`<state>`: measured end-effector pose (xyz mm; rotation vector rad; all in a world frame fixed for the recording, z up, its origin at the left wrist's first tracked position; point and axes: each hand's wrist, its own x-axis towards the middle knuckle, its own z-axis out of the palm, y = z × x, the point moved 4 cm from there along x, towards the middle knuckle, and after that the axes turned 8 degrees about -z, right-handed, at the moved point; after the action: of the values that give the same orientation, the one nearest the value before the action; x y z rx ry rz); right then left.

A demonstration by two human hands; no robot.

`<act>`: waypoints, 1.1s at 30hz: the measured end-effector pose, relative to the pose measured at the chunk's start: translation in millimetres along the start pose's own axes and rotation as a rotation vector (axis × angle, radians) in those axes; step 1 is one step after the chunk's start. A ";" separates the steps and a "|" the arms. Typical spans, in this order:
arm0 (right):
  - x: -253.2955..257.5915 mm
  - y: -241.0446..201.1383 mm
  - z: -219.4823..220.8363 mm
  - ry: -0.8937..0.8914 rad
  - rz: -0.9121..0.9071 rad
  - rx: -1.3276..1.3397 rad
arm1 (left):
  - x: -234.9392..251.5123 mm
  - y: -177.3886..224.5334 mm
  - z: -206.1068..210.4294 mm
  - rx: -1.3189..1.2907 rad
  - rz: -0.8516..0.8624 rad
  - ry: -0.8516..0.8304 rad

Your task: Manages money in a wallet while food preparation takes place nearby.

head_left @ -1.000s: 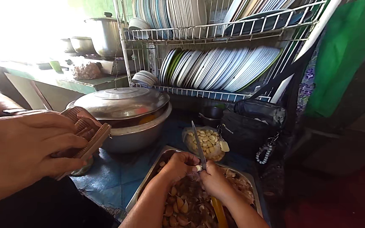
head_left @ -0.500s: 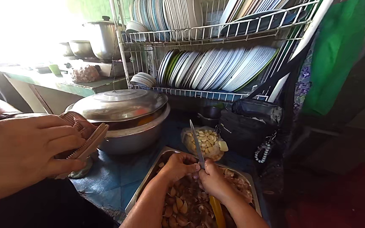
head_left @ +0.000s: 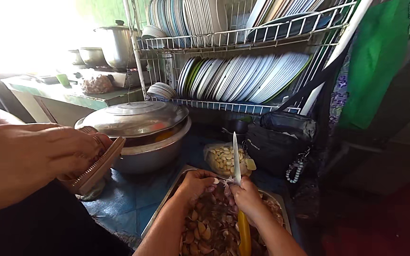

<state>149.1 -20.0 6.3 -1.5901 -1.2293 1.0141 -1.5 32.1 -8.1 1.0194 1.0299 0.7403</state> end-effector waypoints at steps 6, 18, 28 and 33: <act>-1.0 1.8 3.5 -0.184 0.062 -0.240 | 0.1 0.3 -0.6 -0.085 -0.015 0.061; 5.6 2.7 -8.1 0.063 -0.045 -0.115 | 2.0 2.8 -1.8 0.130 0.127 0.005; 8.3 4.6 -9.8 -0.013 -0.017 -0.161 | -0.2 7.2 5.2 0.599 0.229 0.079; 6.2 -2.7 -20.7 0.170 -0.145 0.048 | 3.1 24.1 28.7 1.144 -0.007 -0.166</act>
<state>169.0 -16.6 14.5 -1.4943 -1.1763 0.7940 25.6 34.4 18.0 1.9974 1.3154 -0.0249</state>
